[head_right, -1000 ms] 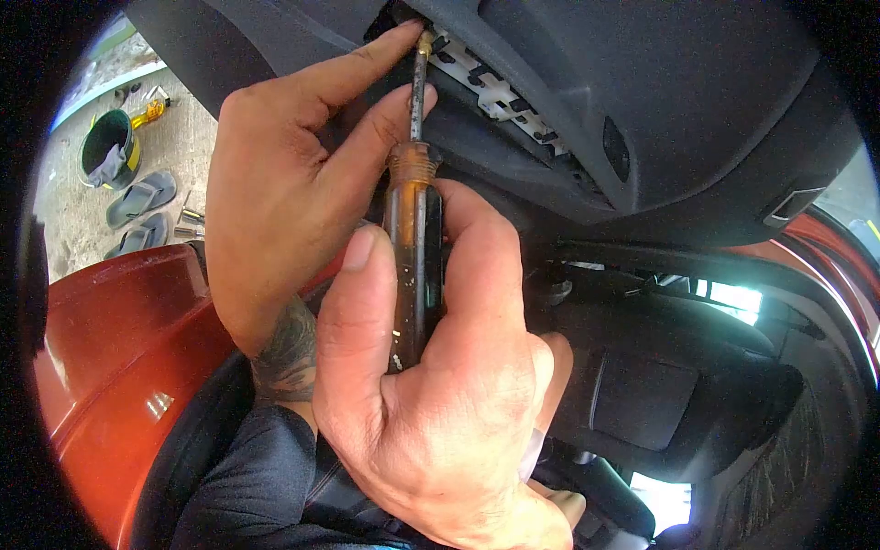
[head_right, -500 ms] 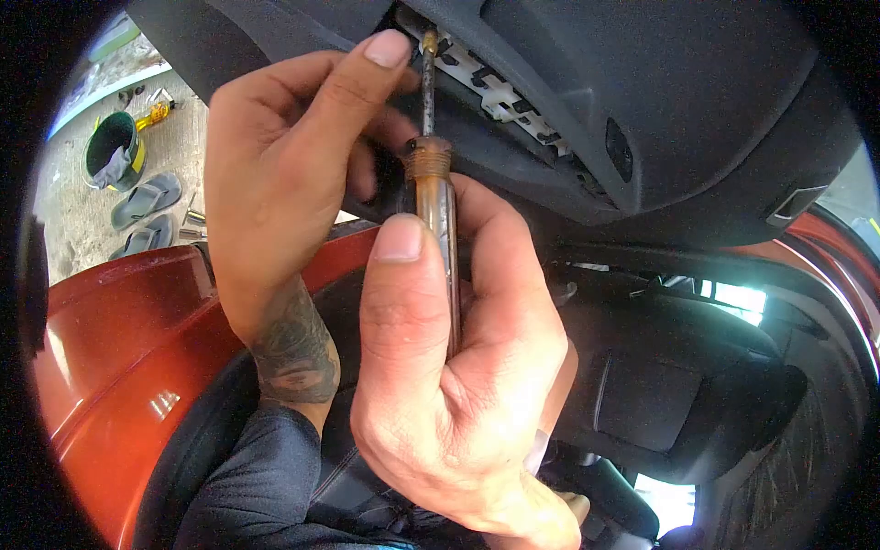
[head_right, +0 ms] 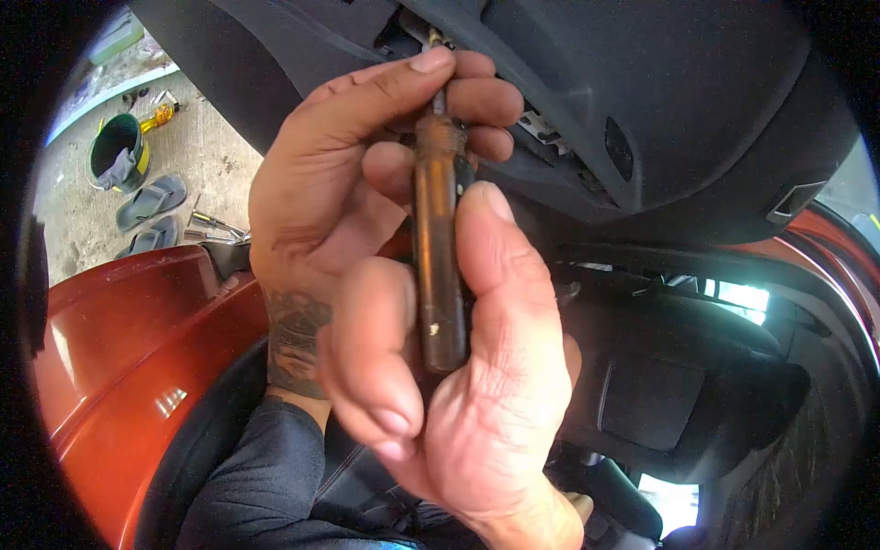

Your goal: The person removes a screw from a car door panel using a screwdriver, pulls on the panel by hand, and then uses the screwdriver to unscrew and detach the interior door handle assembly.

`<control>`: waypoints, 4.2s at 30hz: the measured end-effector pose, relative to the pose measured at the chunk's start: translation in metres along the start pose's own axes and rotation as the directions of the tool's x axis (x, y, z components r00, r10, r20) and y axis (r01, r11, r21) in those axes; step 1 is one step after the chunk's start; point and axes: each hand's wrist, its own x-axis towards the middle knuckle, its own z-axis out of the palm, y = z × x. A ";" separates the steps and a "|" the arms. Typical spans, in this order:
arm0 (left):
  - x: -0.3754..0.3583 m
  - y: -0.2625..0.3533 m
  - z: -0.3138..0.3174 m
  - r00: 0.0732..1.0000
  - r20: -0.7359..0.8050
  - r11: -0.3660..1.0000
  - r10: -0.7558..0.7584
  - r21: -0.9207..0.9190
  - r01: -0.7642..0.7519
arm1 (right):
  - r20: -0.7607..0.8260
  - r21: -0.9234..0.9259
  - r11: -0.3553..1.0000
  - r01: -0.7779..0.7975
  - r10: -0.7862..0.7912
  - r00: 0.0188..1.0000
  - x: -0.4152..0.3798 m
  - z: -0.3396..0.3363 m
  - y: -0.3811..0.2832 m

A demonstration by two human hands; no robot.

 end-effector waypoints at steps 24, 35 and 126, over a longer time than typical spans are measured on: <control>0.009 -0.001 -0.014 1.000 0.029 1.000 -0.006 -0.027 0.006 | 0.613 -0.776 -0.574 0.260 -0.592 0.524 0.010 -0.018 0.014; 0.013 -0.004 -0.016 0.990 0.092 0.994 0.107 0.028 -0.110 | 0.370 -0.914 -0.384 0.132 -0.656 0.657 0.004 0.006 0.019; -0.001 0.004 -0.013 0.992 0.122 0.983 -0.014 -0.181 0.036 | 0.521 -0.708 -0.700 -0.098 -0.610 0.597 0.000 0.017 0.017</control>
